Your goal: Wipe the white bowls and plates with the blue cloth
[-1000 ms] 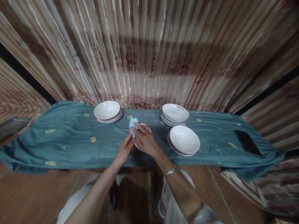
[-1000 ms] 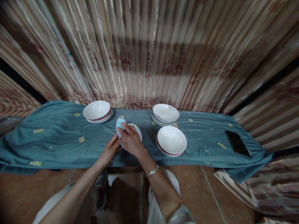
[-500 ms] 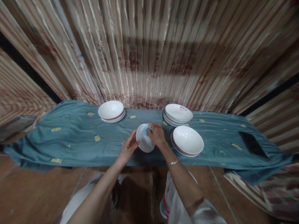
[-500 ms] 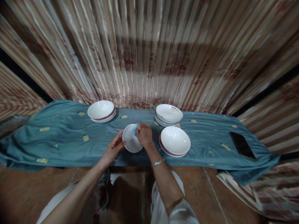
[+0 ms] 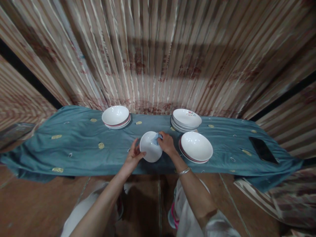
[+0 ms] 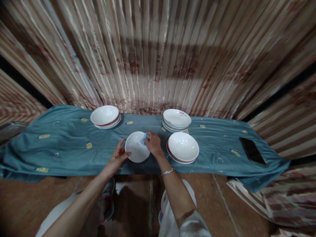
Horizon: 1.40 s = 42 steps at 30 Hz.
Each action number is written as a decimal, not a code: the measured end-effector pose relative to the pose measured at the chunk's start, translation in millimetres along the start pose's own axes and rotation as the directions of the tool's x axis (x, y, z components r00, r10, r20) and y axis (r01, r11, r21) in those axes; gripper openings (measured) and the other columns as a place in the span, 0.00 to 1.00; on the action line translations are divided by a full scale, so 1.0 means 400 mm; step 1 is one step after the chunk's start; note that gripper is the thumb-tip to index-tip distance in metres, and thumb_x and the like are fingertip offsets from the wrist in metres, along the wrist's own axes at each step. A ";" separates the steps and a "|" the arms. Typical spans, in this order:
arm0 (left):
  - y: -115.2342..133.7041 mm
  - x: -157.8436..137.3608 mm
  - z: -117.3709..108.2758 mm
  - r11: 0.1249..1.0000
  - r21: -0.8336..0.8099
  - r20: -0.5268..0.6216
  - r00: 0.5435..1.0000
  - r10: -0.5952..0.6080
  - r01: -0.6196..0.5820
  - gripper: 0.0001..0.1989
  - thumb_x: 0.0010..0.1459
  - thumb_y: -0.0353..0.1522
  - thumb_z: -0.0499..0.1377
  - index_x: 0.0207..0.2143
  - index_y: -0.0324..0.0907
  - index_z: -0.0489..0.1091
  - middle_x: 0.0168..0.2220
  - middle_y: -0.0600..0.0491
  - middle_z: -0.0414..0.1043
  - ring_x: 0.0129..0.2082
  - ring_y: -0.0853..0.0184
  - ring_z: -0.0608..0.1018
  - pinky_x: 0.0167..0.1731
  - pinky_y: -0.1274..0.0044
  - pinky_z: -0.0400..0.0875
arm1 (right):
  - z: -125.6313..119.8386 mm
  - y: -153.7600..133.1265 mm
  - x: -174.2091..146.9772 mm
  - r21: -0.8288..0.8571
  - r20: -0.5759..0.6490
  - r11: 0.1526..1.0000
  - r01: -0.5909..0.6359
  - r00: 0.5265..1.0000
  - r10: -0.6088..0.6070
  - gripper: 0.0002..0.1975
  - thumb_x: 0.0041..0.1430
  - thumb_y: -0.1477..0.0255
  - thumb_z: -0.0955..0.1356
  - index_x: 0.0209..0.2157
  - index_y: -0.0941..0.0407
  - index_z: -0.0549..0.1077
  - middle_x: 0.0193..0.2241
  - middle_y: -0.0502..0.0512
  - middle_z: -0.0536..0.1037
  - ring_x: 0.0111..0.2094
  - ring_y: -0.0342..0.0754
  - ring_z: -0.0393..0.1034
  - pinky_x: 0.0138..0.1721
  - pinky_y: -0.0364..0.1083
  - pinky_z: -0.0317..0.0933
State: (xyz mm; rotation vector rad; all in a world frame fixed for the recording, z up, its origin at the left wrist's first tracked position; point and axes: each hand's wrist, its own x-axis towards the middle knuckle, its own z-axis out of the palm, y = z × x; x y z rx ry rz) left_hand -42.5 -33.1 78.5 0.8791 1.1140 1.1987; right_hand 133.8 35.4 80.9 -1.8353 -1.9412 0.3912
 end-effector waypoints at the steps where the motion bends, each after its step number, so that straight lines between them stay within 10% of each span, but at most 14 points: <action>1: 0.001 -0.002 -0.001 1.000 -0.008 -0.008 1.000 -0.025 0.025 0.52 0.36 0.37 0.71 0.63 0.43 0.53 0.46 0.47 0.75 0.47 0.58 0.76 0.47 0.70 0.68 | 0.000 -0.005 -0.002 0.012 -0.024 0.999 0.039 0.999 -0.039 0.16 0.57 0.77 0.63 0.46 0.55 0.73 0.40 0.57 0.80 0.42 0.51 0.73 0.46 0.46 0.63; 16: 0.058 0.016 -0.010 0.999 -0.027 -0.060 0.998 -0.029 0.028 0.46 0.30 0.43 0.73 0.54 0.37 0.67 0.30 0.51 0.77 0.27 0.66 0.76 0.30 0.77 0.68 | -0.036 -0.082 -0.059 0.069 -0.168 0.817 0.572 0.814 -0.556 0.18 0.59 0.83 0.60 0.48 0.58 0.71 0.45 0.59 0.76 0.48 0.52 0.65 0.55 0.52 0.57; 29: 0.027 0.016 -0.009 1.000 -0.024 -0.135 0.991 -0.018 0.015 0.48 0.31 0.47 0.72 0.55 0.38 0.64 0.23 0.57 0.73 0.19 0.71 0.73 0.22 0.80 0.66 | -0.024 -0.013 -0.035 0.085 0.013 0.981 0.173 0.985 -0.175 0.17 0.57 0.76 0.63 0.47 0.56 0.73 0.42 0.56 0.79 0.42 0.51 0.71 0.46 0.46 0.62; 36: 0.035 0.012 -0.004 0.999 -0.029 -0.155 0.987 -0.036 0.032 0.46 0.31 0.46 0.72 0.52 0.38 0.65 0.23 0.57 0.73 0.20 0.70 0.73 0.23 0.79 0.65 | -0.069 0.021 -0.035 -0.024 0.337 0.998 0.057 0.941 -0.046 0.09 0.57 0.73 0.65 0.34 0.56 0.77 0.33 0.52 0.80 0.34 0.46 0.73 0.33 0.40 0.56; 42: 0.032 0.016 -0.019 0.999 -0.033 -0.149 0.988 -0.043 0.039 0.41 0.29 0.46 0.73 0.47 0.38 0.68 0.25 0.57 0.73 0.23 0.69 0.74 0.26 0.79 0.66 | -0.054 0.010 -0.044 -0.058 0.252 0.995 0.087 0.965 -0.070 0.10 0.56 0.75 0.64 0.36 0.56 0.77 0.35 0.54 0.81 0.37 0.48 0.73 0.36 0.41 0.58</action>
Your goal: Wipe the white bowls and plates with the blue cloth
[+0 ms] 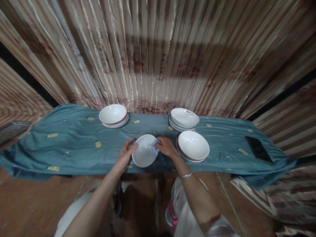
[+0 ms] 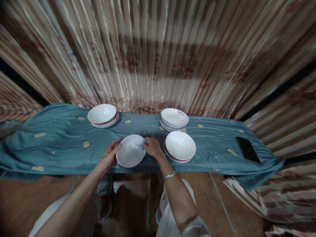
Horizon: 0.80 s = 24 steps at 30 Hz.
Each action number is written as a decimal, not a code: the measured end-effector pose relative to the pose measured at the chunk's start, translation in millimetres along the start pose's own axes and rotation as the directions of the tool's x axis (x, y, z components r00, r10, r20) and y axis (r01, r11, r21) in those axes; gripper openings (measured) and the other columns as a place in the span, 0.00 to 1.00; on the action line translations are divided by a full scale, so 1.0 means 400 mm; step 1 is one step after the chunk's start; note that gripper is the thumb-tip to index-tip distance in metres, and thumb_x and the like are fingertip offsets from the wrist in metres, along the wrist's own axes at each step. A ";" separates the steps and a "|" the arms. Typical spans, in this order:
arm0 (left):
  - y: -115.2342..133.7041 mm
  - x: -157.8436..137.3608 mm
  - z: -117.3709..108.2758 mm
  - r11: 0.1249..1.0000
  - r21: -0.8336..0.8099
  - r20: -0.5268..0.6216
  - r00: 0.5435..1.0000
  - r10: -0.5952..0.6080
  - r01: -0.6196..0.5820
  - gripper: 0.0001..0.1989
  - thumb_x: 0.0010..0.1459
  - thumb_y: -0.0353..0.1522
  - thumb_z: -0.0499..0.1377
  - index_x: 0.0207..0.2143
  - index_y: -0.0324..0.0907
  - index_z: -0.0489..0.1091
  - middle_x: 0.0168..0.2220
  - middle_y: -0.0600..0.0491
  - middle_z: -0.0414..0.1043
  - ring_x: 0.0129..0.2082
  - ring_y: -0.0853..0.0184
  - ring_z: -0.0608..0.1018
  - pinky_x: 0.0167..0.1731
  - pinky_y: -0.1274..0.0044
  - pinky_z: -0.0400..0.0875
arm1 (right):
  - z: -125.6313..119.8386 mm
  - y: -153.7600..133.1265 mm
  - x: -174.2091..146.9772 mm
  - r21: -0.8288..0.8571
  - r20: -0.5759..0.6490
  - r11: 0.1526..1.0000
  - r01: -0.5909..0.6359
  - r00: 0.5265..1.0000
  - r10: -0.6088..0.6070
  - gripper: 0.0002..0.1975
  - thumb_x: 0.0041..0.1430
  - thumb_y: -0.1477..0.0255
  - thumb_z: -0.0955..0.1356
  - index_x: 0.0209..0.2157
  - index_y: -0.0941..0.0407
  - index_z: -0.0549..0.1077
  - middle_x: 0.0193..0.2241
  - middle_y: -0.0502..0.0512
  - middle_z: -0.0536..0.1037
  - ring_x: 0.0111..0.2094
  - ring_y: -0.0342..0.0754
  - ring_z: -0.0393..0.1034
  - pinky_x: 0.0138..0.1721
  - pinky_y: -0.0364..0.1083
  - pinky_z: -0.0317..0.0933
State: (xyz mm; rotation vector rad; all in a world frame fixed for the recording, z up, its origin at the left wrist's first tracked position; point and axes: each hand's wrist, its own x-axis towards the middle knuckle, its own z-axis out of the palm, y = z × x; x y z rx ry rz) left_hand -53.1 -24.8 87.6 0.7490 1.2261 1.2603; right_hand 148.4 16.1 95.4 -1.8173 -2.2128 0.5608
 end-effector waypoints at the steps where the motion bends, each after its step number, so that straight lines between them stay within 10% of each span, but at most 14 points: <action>1: 0.000 0.000 -0.004 1.000 -0.008 0.002 1.000 -0.004 0.004 0.41 0.29 0.46 0.73 0.47 0.39 0.69 0.26 0.56 0.73 0.24 0.69 0.74 0.26 0.78 0.66 | 0.004 -0.003 0.000 -0.002 -0.031 1.000 0.012 0.999 -0.012 0.11 0.57 0.75 0.64 0.38 0.56 0.77 0.36 0.54 0.81 0.38 0.48 0.73 0.37 0.41 0.59; 14: 0.017 0.000 -0.014 0.998 0.045 0.064 0.997 0.048 -0.051 0.39 0.33 0.44 0.72 0.49 0.37 0.71 0.29 0.52 0.76 0.29 0.65 0.76 0.33 0.76 0.67 | 0.010 -0.062 0.008 -0.030 -0.388 0.881 0.472 0.806 -0.446 0.18 0.60 0.81 0.59 0.49 0.60 0.71 0.43 0.60 0.77 0.46 0.52 0.67 0.53 0.49 0.58; 24: 0.003 -0.004 -0.010 0.999 0.037 0.006 1.000 0.009 -0.009 0.41 0.32 0.46 0.72 0.49 0.39 0.67 0.23 0.57 0.72 0.22 0.69 0.73 0.24 0.80 0.65 | 0.035 -0.052 0.037 0.062 -0.283 0.970 0.235 0.936 -0.208 0.16 0.61 0.77 0.61 0.49 0.57 0.71 0.44 0.58 0.78 0.45 0.51 0.70 0.49 0.46 0.60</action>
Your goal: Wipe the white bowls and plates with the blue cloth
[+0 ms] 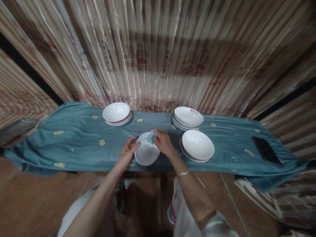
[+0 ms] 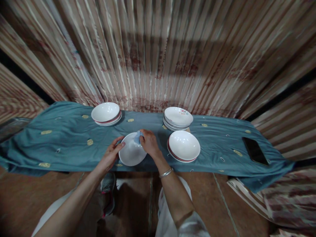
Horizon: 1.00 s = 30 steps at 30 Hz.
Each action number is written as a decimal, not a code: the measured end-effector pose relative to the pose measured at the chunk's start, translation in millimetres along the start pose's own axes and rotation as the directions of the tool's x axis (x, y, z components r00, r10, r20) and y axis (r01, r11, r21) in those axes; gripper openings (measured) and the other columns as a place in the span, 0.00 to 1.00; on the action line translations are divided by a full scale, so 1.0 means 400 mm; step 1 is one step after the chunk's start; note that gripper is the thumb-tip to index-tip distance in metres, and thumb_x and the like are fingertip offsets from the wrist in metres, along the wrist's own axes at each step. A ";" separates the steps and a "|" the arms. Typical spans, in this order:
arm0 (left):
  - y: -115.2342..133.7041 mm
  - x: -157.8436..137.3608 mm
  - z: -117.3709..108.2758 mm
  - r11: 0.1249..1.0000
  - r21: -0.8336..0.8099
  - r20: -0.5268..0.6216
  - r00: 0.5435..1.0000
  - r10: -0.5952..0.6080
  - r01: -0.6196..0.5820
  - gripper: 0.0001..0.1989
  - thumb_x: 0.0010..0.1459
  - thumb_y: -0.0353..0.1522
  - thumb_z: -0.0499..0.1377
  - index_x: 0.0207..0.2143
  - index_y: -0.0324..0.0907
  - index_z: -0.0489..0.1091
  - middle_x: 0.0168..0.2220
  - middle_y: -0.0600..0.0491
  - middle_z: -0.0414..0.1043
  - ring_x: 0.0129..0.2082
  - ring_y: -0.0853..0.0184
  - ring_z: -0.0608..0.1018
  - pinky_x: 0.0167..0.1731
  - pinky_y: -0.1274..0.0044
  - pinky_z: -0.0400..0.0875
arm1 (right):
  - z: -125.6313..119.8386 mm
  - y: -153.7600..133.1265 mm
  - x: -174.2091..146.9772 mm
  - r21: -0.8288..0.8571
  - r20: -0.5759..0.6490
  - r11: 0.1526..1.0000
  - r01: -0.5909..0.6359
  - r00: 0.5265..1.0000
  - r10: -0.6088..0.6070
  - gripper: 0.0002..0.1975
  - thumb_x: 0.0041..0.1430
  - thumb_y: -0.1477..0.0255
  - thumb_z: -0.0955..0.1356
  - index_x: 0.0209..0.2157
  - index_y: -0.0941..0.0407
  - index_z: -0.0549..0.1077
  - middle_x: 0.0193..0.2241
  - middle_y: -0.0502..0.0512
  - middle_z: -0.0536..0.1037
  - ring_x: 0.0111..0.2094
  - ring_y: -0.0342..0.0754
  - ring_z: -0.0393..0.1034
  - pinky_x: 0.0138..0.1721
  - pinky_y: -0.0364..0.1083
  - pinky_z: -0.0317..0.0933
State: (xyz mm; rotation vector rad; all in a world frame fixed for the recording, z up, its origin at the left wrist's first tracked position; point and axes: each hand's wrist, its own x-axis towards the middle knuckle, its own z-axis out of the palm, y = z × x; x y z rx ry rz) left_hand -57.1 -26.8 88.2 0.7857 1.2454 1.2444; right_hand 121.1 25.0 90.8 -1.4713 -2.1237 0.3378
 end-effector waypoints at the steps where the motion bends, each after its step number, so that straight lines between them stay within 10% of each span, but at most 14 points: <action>1: -0.001 -0.002 0.000 1.000 -0.001 -0.003 1.000 -0.006 0.006 0.41 0.32 0.46 0.71 0.49 0.39 0.67 0.23 0.58 0.71 0.22 0.70 0.73 0.23 0.80 0.64 | 0.000 0.005 -0.001 -0.014 0.037 0.999 -0.053 0.998 0.053 0.16 0.61 0.76 0.61 0.49 0.57 0.72 0.42 0.57 0.79 0.44 0.50 0.71 0.47 0.45 0.60; 16: 0.003 -0.013 0.001 1.000 0.012 -0.019 0.999 -0.027 0.027 0.39 0.36 0.47 0.69 0.51 0.43 0.66 0.27 0.58 0.71 0.22 0.71 0.71 0.21 0.81 0.64 | -0.093 0.042 -0.045 -0.199 0.461 0.974 -0.110 0.866 0.192 0.11 0.58 0.70 0.65 0.40 0.57 0.77 0.41 0.57 0.80 0.42 0.50 0.73 0.38 0.42 0.57; 23: 0.003 -0.017 0.010 0.999 -0.035 -0.021 1.000 -0.017 0.017 0.33 0.37 0.48 0.68 0.46 0.43 0.69 0.28 0.58 0.73 0.23 0.71 0.71 0.21 0.81 0.65 | -0.116 -0.007 -0.056 -0.061 0.248 0.991 -0.117 0.960 0.128 0.15 0.58 0.69 0.67 0.46 0.57 0.73 0.39 0.56 0.80 0.41 0.51 0.73 0.43 0.45 0.61; 30: -0.015 -0.006 0.013 0.998 -0.061 -0.038 0.999 -0.018 0.016 0.32 0.36 0.49 0.68 0.42 0.40 0.73 0.31 0.53 0.77 0.27 0.68 0.76 0.26 0.79 0.68 | -0.015 -0.057 -0.054 -0.008 -0.012 0.953 0.302 0.953 -0.302 0.15 0.62 0.79 0.62 0.50 0.57 0.70 0.53 0.60 0.71 0.53 0.51 0.64 0.57 0.49 0.57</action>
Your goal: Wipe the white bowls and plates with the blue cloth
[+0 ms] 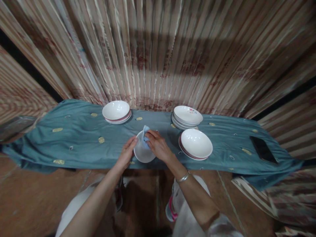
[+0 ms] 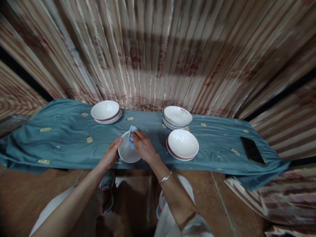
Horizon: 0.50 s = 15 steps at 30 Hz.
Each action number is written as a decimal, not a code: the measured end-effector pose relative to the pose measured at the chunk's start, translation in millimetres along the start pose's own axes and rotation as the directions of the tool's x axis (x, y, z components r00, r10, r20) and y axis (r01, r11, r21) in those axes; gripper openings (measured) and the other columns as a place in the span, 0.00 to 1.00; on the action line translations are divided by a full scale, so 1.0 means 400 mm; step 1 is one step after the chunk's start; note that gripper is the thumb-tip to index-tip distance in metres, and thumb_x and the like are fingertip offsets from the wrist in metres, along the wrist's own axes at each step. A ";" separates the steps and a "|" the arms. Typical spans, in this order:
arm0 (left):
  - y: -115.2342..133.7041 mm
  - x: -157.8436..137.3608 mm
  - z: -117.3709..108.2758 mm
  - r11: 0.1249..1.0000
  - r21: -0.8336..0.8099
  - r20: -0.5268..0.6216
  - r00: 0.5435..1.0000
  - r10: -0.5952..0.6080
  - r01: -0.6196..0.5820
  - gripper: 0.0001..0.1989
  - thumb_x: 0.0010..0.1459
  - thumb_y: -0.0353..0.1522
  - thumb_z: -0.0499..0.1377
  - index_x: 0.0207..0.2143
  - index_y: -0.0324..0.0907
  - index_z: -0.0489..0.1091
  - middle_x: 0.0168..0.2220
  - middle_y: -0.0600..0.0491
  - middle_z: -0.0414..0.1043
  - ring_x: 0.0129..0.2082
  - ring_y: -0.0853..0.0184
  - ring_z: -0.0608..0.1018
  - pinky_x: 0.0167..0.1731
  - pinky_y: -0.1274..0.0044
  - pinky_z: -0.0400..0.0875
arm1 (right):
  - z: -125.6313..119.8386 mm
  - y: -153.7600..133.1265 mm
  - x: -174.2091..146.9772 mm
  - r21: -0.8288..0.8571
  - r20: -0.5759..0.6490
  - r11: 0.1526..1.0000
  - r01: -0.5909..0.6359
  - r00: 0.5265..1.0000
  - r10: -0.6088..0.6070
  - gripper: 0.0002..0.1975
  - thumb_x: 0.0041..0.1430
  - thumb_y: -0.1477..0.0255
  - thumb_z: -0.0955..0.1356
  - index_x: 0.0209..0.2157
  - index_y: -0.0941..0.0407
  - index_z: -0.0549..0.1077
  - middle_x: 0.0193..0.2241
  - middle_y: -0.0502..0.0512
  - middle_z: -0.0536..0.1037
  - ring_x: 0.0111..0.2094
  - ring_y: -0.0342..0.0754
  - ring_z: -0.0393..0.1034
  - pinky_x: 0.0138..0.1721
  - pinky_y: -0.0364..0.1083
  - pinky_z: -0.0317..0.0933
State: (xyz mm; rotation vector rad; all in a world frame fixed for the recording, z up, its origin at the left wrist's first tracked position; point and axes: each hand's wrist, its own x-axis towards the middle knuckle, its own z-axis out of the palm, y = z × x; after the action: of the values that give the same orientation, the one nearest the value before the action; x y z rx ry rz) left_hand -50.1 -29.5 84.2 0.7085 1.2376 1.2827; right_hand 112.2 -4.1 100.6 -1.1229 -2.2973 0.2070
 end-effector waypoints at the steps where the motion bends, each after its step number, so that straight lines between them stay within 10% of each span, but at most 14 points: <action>1: 0.000 0.000 0.000 1.000 -0.003 0.000 1.000 0.001 -0.001 0.32 0.36 0.49 0.69 0.41 0.40 0.74 0.31 0.53 0.77 0.27 0.68 0.76 0.27 0.79 0.69 | 0.012 0.000 0.001 -0.039 0.007 0.999 0.017 1.000 -0.017 0.16 0.63 0.79 0.61 0.50 0.58 0.70 0.52 0.61 0.70 0.53 0.51 0.63 0.57 0.50 0.58; 9: 0.016 -0.011 0.000 0.998 0.051 0.019 1.000 -0.024 0.023 0.33 0.35 0.48 0.69 0.43 0.41 0.73 0.29 0.55 0.75 0.25 0.69 0.74 0.24 0.80 0.68 | 0.034 0.011 -0.017 -0.226 0.162 0.974 -0.034 0.984 0.072 0.12 0.64 0.79 0.60 0.42 0.60 0.74 0.45 0.62 0.74 0.48 0.53 0.64 0.53 0.51 0.61; 15: -0.009 0.008 -0.007 0.982 0.165 0.008 0.996 0.088 -0.088 0.33 0.39 0.53 0.65 0.43 0.40 0.74 0.34 0.51 0.78 0.31 0.64 0.76 0.32 0.76 0.70 | 0.026 -0.010 -0.049 -0.054 0.324 0.994 -0.096 0.940 0.108 0.13 0.56 0.81 0.63 0.41 0.60 0.75 0.43 0.61 0.77 0.49 0.51 0.67 0.53 0.48 0.60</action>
State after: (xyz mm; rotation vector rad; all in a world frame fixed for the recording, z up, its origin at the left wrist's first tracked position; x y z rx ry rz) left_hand -52.1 -27.9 79.3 0.8911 1.3351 1.2613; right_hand 113.2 -20.5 85.3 -1.3115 -2.5396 0.4205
